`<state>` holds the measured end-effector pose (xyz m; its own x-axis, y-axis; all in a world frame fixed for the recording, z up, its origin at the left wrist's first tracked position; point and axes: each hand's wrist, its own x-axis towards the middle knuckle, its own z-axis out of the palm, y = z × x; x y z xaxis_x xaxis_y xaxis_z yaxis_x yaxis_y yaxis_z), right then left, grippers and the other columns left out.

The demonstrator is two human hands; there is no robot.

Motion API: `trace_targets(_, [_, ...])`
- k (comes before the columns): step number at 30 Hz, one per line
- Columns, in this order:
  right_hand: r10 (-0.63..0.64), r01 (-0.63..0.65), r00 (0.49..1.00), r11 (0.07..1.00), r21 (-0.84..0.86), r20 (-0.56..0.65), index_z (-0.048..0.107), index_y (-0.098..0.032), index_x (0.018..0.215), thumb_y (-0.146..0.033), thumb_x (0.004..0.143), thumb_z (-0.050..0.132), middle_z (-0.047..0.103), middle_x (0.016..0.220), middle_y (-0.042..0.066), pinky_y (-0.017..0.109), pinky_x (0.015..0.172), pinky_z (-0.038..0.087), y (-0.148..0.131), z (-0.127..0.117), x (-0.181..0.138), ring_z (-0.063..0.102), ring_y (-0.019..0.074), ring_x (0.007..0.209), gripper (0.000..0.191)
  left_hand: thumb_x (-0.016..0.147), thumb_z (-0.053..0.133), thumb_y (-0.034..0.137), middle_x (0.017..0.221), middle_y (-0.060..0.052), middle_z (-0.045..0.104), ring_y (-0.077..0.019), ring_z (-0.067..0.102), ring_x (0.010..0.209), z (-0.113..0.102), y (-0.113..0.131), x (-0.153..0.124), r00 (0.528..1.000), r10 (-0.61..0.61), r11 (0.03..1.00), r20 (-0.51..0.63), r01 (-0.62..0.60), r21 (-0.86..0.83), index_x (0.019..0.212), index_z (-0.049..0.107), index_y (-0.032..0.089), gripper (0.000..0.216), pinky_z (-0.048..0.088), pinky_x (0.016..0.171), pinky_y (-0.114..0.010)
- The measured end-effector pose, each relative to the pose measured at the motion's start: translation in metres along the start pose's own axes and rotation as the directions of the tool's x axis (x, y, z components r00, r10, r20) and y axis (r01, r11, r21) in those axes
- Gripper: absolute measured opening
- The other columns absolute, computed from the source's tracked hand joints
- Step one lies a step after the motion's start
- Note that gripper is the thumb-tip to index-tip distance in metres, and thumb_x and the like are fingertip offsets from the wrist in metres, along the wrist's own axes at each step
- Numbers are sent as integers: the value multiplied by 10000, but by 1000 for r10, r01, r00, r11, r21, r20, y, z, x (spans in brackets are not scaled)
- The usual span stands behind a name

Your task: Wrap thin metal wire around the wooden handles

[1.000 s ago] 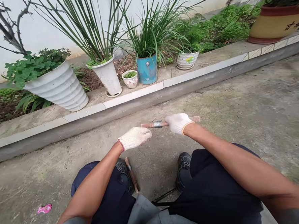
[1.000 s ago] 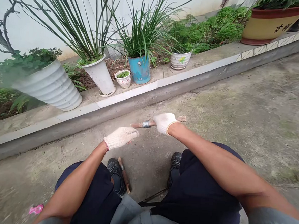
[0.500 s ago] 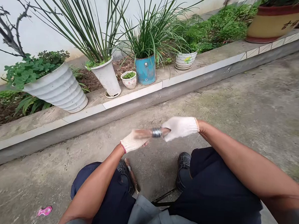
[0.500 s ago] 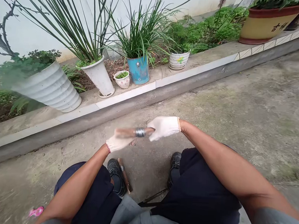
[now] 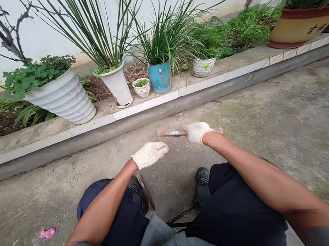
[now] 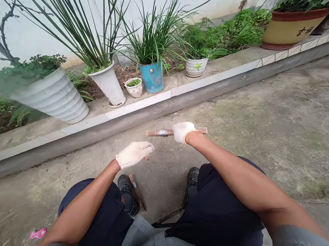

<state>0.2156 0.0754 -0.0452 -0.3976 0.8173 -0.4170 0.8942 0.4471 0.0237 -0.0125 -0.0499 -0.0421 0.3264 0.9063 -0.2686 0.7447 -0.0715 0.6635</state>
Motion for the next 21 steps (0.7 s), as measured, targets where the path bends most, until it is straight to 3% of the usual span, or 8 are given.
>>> trace_targets(2, [-124,134,985,988,-78,120,762,-181,1053,-167,741,643,744,969,155,355,722,481,-6,9,-4,718,305,895,334,1007,407,473,776,12,675,-150,605,697,-7,1,-2,999,37,995,6,-38,89,951,720,197,421,434,690,-245])
trace_targets(5, [-343,373,907,924,-86,243,764,-200,928,-179,675,681,723,831,86,322,670,448,-13,19,-15,686,245,767,266,1002,418,429,850,3,707,-153,607,717,-14,1,-1,999,37,988,-1,-37,151,995,750,203,402,430,710,-246])
trace_targets(8, [-553,558,778,826,77,299,711,-207,809,-289,664,722,631,668,-2,280,600,383,-11,20,-27,591,169,625,167,991,439,431,796,4,699,-164,611,708,-17,0,-1,999,-24,988,-38,30,153,1000,762,205,394,424,687,-249])
trace_targets(11, [-687,626,667,726,283,287,645,-205,767,-401,695,721,572,613,-49,249,562,338,-5,7,-39,536,126,580,222,984,469,470,731,9,672,-171,607,710,-18,1,-1,998,-45,994,-34,48,98,985,756,204,391,431,681,-246])
trace_targets(13, [-684,586,693,719,373,229,623,-206,776,-436,711,712,581,623,-55,237,551,324,-1,-5,-47,530,115,576,255,989,476,493,721,1,663,-169,593,707,-16,1,-2,999,-33,999,-9,33,44,961,744,189,406,439,690,-250])
trace_targets(15, [-593,492,796,751,440,122,624,-205,800,-458,731,694,613,662,-43,232,547,319,0,-17,-51,531,112,585,271,993,480,518,710,-15,655,-167,578,695,-13,1,-1,1000,-23,1000,13,23,12,915,731,168,438,444,692,-262])
trace_targets(18, [-360,329,932,807,490,-33,649,-202,845,-496,792,639,657,722,-5,238,560,332,-1,-27,-48,556,128,622,299,992,462,560,698,-12,645,-161,574,664,-6,1,0,999,-33,999,42,34,-26,896,710,169,473,442,661,-263])
trace_targets(21, [-151,209,973,896,391,-175,674,-211,938,-544,837,596,698,807,37,255,607,368,-1,-25,-34,617,174,707,356,991,437,549,708,12,644,-153,589,665,-1,3,1,997,-47,997,67,51,-57,943,704,187,452,431,625,-242])
